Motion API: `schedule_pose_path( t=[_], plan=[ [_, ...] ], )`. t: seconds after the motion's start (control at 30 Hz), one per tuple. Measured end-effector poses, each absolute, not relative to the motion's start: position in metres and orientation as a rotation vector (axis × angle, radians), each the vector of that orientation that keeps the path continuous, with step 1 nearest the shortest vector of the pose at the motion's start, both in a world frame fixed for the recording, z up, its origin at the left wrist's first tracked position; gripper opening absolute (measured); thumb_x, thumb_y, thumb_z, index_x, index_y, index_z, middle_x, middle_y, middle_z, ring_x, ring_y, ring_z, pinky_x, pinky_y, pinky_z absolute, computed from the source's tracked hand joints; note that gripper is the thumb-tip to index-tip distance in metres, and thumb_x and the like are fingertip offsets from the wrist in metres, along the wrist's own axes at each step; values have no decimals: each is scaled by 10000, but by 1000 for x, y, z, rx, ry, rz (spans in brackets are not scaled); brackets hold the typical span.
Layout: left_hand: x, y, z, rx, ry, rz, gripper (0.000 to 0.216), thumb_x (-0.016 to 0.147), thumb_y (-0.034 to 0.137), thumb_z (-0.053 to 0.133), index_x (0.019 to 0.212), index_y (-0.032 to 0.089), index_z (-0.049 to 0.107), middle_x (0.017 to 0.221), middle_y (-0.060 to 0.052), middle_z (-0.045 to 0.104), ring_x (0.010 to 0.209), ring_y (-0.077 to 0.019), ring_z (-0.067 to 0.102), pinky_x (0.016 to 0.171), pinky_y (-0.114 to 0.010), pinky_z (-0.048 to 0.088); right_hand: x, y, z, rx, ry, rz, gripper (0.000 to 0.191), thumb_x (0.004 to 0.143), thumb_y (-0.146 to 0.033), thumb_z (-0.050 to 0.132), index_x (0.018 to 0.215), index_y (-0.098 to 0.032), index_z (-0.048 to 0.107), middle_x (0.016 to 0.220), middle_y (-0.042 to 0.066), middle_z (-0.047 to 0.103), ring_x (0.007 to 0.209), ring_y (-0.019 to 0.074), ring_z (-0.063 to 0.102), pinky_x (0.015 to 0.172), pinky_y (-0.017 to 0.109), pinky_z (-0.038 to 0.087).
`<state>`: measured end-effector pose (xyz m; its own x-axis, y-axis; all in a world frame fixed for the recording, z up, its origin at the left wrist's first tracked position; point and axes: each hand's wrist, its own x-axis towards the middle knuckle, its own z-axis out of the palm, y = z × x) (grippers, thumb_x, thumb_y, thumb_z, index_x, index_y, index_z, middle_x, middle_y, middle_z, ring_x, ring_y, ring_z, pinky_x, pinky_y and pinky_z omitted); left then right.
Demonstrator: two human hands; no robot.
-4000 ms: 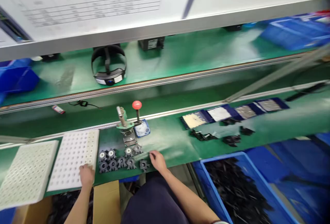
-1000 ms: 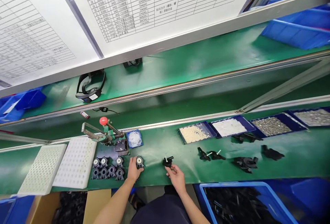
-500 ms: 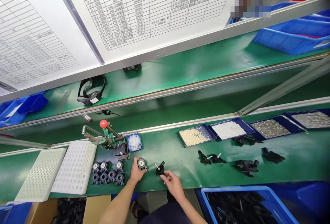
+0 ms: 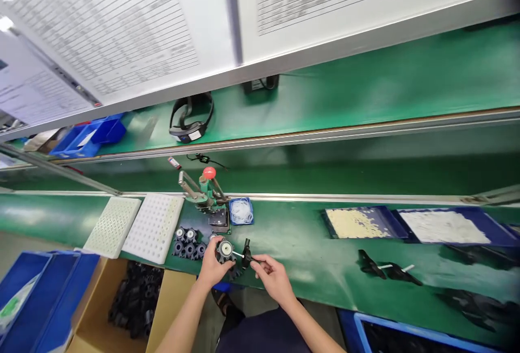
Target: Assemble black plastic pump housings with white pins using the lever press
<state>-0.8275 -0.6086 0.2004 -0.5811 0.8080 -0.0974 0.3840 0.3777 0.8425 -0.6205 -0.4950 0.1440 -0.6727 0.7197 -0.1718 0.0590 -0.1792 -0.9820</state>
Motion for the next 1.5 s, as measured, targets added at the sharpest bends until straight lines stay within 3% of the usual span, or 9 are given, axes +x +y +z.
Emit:
schedule_pose_path(
  t=[0.13, 0.47, 0.77, 1.13, 1.5],
  plan=[
    [-848, -641, 231, 1119, 2211, 1096, 698, 680, 70, 764, 1317, 245, 539, 1384, -84, 591, 1314, -287, 574, 1154, -480, 444, -654, -510, 167, -796, -1713, 1896, 409, 984, -570, 700, 1083, -176, 750, 655, 12, 652, 589, 200, 631, 595, 287, 478],
    [-921, -723, 270, 1436, 2317, 876, 585, 784, 30, 666, 1309, 243, 519, 1342, -115, 577, 1309, -302, 537, 1114, -493, 469, -738, -588, 199, -671, -1884, 1679, 283, 1008, -483, 675, 1035, -221, 779, 747, 20, 675, 608, 184, 567, 590, 287, 443],
    [-979, -768, 294, 1632, 2236, 799, 580, 780, -6, 605, 1295, 243, 508, 1322, -121, 578, 1294, -305, 536, 1091, -500, 482, -792, -652, 235, -687, -1987, 1368, 199, 1030, -379, 632, 1039, -228, 761, 844, 21, 692, 686, 190, 625, 662, 299, 459],
    [-1022, -737, 288, 1470, 2362, 1002, 637, 755, 87, 655, 1363, 235, 533, 1391, -119, 597, 1332, -317, 569, 1135, -546, 481, -831, -609, 286, -662, -2237, 1115, 96, 993, -270, 693, 1040, -243, 773, 892, 12, 716, 722, 195, 670, 647, 304, 430],
    [-1028, -685, 291, 1506, 2359, 1068, 633, 761, 61, 614, 1366, 234, 549, 1401, -113, 595, 1343, -311, 567, 1143, -550, 487, -835, -572, 322, -768, -2377, 911, 53, 964, -227, 757, 1013, -238, 776, 901, 14, 724, 773, 221, 704, 636, 315, 409]
  ],
)
